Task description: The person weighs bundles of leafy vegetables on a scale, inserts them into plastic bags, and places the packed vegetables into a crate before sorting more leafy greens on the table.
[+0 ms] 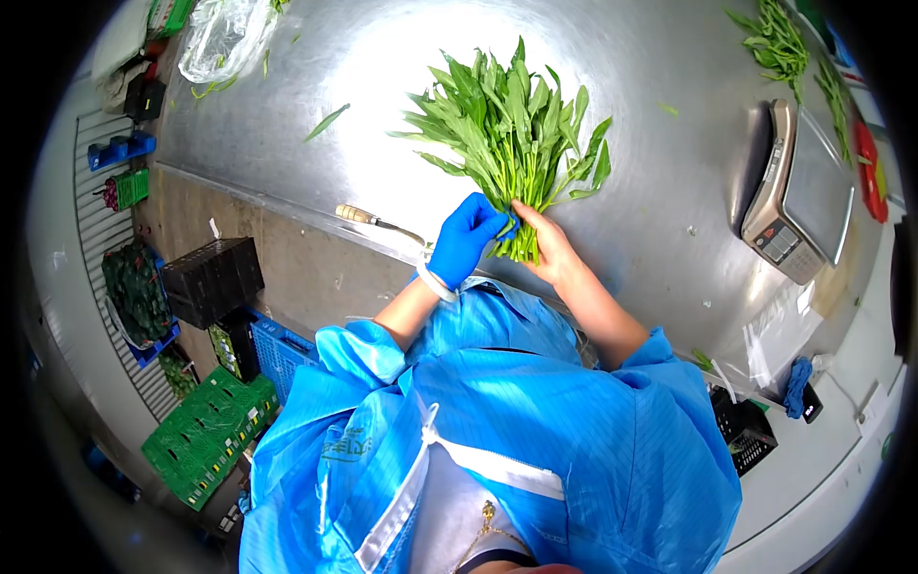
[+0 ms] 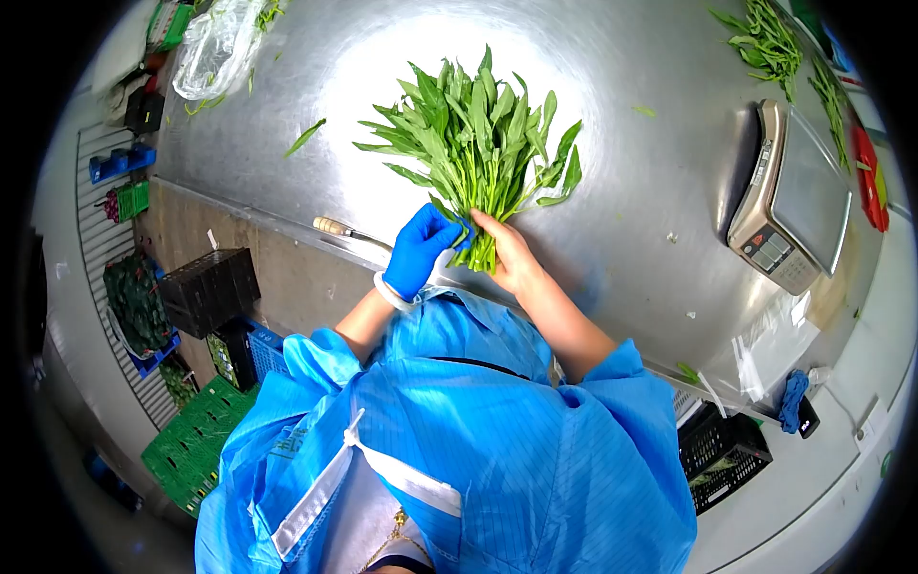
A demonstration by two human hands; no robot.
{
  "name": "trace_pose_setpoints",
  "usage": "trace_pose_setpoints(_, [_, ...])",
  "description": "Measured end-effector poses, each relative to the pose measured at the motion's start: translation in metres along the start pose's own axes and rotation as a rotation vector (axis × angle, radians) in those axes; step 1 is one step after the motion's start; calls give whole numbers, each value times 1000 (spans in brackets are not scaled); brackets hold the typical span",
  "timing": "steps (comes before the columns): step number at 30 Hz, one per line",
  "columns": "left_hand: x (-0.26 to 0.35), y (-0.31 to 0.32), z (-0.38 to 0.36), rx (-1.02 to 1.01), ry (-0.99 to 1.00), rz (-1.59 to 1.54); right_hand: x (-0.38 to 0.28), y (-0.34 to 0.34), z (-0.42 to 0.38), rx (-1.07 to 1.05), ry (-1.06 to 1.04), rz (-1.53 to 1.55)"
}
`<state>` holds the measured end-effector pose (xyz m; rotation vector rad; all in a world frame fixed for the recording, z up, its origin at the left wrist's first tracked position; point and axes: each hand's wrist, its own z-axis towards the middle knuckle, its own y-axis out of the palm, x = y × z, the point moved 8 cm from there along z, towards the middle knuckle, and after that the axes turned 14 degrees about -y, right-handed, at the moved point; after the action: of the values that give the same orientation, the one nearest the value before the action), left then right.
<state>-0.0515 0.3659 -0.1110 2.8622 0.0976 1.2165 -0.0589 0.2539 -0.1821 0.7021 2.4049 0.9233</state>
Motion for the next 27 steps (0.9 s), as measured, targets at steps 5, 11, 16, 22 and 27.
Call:
trace_pose_setpoints(5, [-7, -35, -11, 107, -105, -241, -6, 2, -7, -84, -28, -236])
trace_pose_setpoints(11, [4, -102, -11, 721, 226, 457, -15, 17, -9, -261, -109, -409])
trace_pose_setpoints(16, [9, -61, -8, 534, 243, 227, -18, 21, -5, -316, -151, -562])
trace_pose_setpoints(22, [31, -6, 4, 453, 145, 593, -12, 13, 0, -291, -237, -619])
trace_pose_setpoints(27, [28, -7, 12, 529, 169, 735, -27, 18, 0, -249, -521, -888])
